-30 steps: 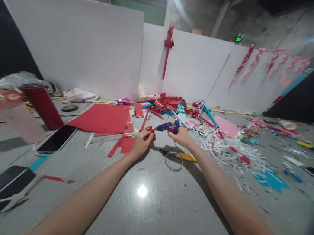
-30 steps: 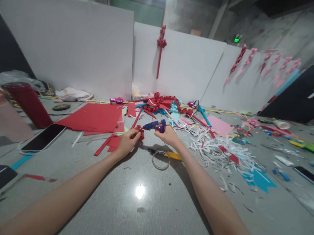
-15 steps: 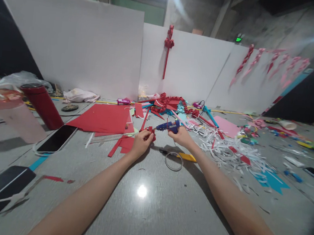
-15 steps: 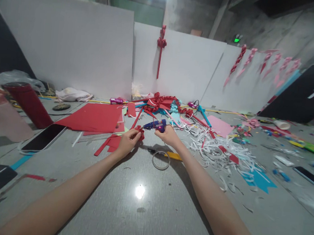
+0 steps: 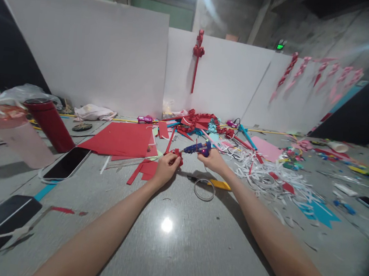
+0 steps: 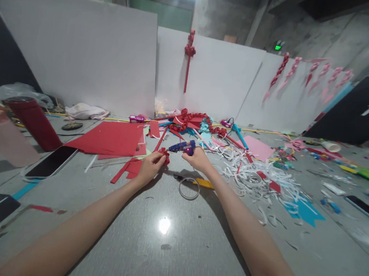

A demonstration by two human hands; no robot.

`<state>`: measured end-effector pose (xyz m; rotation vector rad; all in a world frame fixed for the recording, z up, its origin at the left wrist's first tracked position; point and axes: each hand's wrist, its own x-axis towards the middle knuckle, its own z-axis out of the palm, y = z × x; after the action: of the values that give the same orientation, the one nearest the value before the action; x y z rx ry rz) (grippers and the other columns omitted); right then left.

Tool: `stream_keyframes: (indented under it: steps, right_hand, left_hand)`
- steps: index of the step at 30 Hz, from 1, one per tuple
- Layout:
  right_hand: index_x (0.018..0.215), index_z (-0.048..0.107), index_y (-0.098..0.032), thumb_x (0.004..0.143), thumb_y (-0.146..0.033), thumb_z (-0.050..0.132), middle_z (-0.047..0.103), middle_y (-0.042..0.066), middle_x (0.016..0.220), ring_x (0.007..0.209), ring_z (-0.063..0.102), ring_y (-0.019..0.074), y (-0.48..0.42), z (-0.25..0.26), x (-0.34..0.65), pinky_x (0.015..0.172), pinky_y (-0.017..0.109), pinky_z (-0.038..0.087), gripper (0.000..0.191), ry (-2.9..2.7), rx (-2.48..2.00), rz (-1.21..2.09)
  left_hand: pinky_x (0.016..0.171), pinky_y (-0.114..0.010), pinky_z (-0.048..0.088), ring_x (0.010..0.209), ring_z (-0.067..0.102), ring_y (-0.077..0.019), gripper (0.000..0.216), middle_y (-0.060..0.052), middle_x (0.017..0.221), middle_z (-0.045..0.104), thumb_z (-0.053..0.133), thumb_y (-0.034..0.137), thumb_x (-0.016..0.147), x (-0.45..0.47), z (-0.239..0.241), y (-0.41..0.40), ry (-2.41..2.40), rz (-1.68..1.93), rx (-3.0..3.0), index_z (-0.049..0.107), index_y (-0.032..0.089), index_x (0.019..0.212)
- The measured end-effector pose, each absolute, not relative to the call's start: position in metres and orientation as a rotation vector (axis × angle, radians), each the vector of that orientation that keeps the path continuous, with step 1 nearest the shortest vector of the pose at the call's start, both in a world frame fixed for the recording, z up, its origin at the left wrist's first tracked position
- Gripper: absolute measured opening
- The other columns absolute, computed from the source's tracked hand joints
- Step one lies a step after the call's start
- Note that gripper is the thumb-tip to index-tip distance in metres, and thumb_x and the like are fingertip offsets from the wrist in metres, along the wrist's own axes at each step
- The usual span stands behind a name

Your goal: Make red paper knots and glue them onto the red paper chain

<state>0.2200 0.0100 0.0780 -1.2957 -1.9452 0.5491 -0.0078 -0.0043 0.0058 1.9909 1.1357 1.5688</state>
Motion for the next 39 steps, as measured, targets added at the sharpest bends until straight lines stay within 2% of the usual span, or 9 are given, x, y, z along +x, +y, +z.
stream_keyframes:
  steps: [26,32,35,37,39]
  right_hand:
    - [0.061,0.042,-0.022,0.079,-0.042,0.057,0.043,-0.004,0.053,0.050,0.036,0.0115,0.016,0.073,0.229,0.050,0.026,0.028,0.030,-1.981,-1.411,0.410]
    - [0.063,0.051,-0.021,0.084,-0.040,0.054,0.048,-0.001,0.056,0.055,0.042,0.0149,0.027,0.066,0.242,0.056,0.028,0.032,0.028,-2.000,-1.477,0.201]
    - [0.075,0.064,-0.019,0.088,-0.034,0.053,0.061,0.004,0.065,0.064,0.054,0.0198,0.031,0.061,0.246,0.065,0.029,0.038,0.023,-2.063,-1.494,0.102]
    - [0.097,0.071,-0.018,0.090,-0.032,0.054,0.071,0.008,0.081,0.075,0.061,0.0233,0.032,0.056,0.247,0.072,0.030,0.041,0.023,-2.115,-1.499,0.078]
    - [0.123,0.066,-0.018,0.092,-0.030,0.055,0.074,0.013,0.106,0.090,0.064,0.0260,0.032,0.051,0.247,0.081,0.031,0.044,0.036,-2.193,-1.507,0.053]
  left_hand:
    - [0.070,-0.030,0.042,0.073,0.059,-0.0185,0.031,-0.003,0.077,0.065,0.056,0.034,0.100,-0.008,0.007,-0.005,1.127,1.600,1.994,0.070,0.019,0.078]
    - [0.070,-0.031,0.044,0.074,0.061,-0.0191,0.029,-0.004,0.078,0.066,0.056,0.033,0.100,-0.008,0.005,-0.004,1.101,1.596,1.975,0.072,0.019,0.081]
    - [0.071,-0.031,0.044,0.075,0.061,-0.0193,0.029,-0.004,0.079,0.066,0.056,0.033,0.100,-0.008,0.005,-0.004,1.100,1.596,1.975,0.072,0.020,0.081]
    - [0.070,-0.032,0.043,0.075,0.060,-0.0192,0.029,-0.004,0.079,0.066,0.056,0.033,0.100,-0.008,0.005,-0.004,1.105,1.599,1.973,0.071,0.020,0.080]
    - [0.070,-0.032,0.044,0.075,0.061,-0.0192,0.028,-0.004,0.079,0.066,0.057,0.034,0.100,-0.008,0.005,-0.004,1.109,1.601,1.970,0.071,0.020,0.080]
